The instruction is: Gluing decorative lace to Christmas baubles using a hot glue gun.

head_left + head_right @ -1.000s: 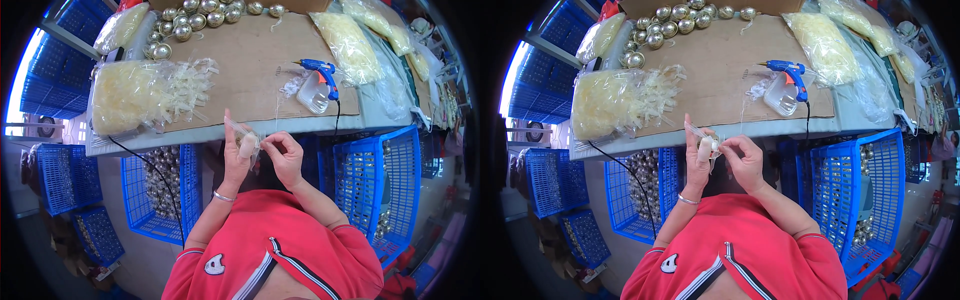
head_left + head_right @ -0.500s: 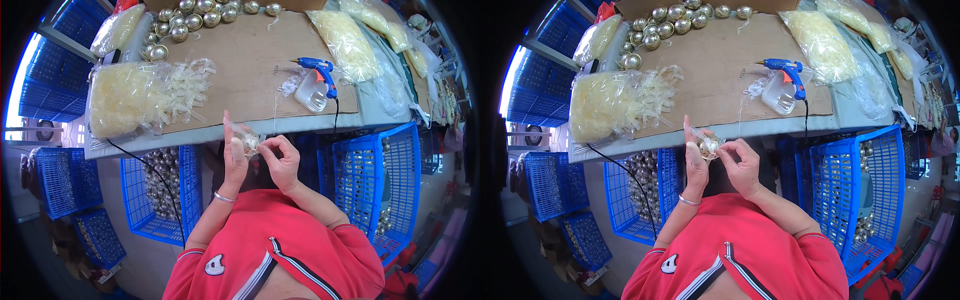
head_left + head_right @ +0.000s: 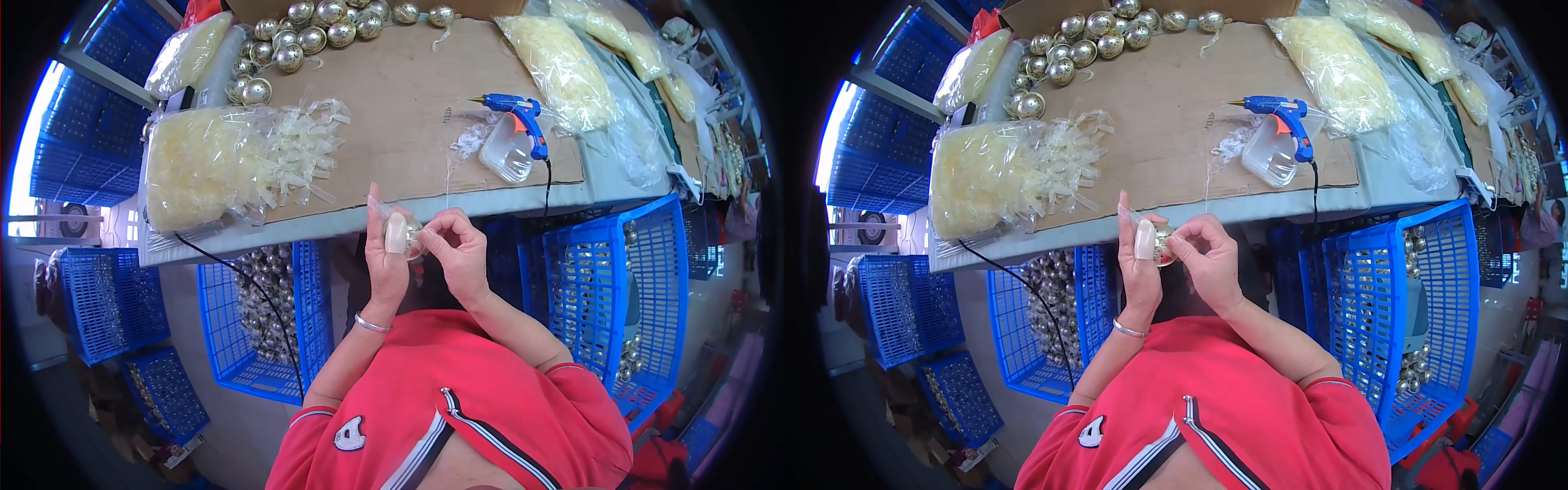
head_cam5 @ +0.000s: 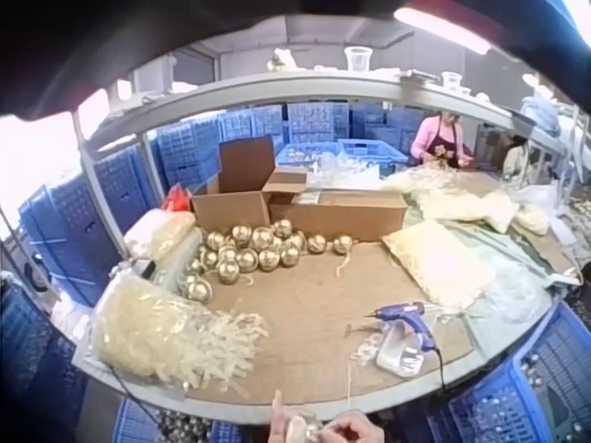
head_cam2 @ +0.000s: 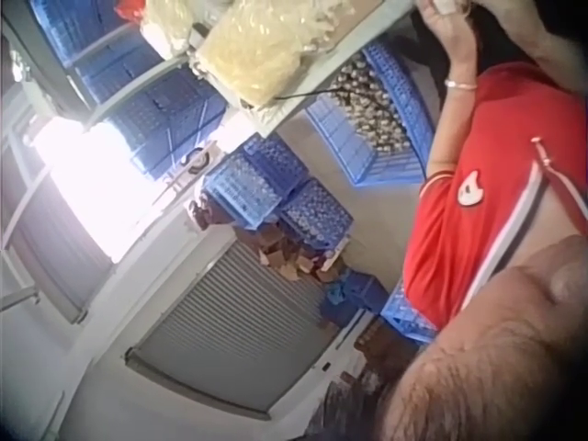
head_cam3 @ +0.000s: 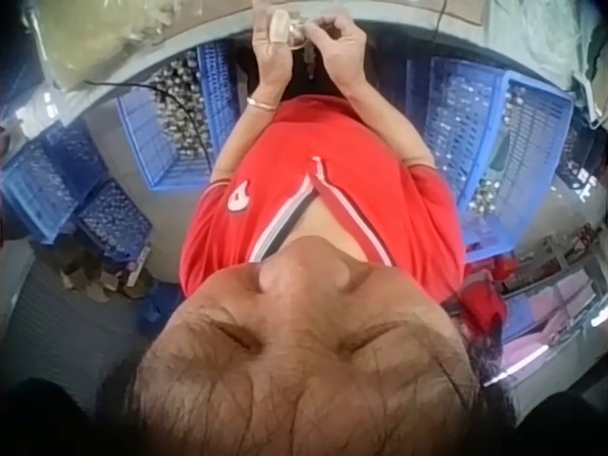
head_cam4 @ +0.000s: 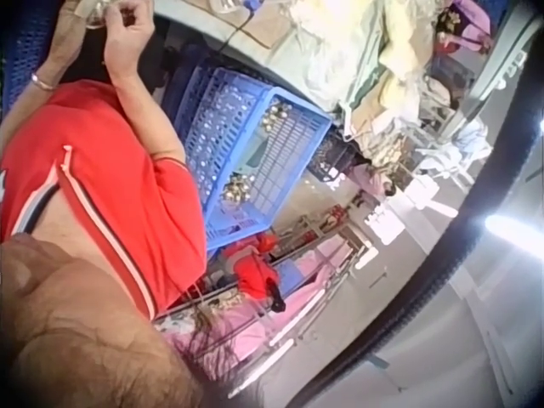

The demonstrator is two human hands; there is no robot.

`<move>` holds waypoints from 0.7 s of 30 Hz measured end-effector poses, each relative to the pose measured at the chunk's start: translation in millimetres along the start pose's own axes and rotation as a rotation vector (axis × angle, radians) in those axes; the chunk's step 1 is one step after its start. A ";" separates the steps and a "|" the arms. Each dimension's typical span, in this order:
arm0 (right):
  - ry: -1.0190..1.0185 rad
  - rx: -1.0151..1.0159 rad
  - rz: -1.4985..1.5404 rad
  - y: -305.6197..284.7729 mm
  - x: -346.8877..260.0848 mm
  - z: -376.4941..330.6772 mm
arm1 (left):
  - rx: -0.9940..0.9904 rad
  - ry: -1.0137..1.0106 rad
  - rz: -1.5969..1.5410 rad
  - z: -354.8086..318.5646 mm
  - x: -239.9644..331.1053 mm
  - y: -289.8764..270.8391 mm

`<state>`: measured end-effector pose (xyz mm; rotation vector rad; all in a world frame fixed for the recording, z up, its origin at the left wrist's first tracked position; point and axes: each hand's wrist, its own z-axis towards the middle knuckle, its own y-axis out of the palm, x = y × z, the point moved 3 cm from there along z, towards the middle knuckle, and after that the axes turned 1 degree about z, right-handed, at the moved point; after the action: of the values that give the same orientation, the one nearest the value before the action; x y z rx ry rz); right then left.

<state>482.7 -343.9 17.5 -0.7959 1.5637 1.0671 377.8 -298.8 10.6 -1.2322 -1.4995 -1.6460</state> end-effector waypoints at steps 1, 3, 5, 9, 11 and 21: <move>0.057 -0.001 0.039 0.4 1.6 0.1 | 0.016 0.003 0.016 0.2 -0.1 -0.5; 0.091 -0.006 0.070 0.5 3.1 -0.9 | 0.031 0.005 0.034 -0.7 0.9 -0.4; 0.121 -0.003 0.099 -0.7 5.6 0.5 | 0.066 -0.036 -0.013 -0.9 0.1 0.7; 0.125 0.025 0.076 -1.8 6.3 -0.8 | 0.076 -0.020 -0.038 -1.4 -4.7 0.2; 0.152 0.029 0.088 -1.9 8.2 -0.6 | 0.083 0.003 -0.048 -1.9 -5.4 0.2; 0.242 -0.036 0.262 18.1 15.0 -8.9 | 0.229 -0.078 -0.083 -19.7 -7.2 -26.7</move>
<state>459.5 -344.7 7.8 -0.7817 1.8984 1.2242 352.3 -313.8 -6.0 -1.1329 -1.7540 -1.4441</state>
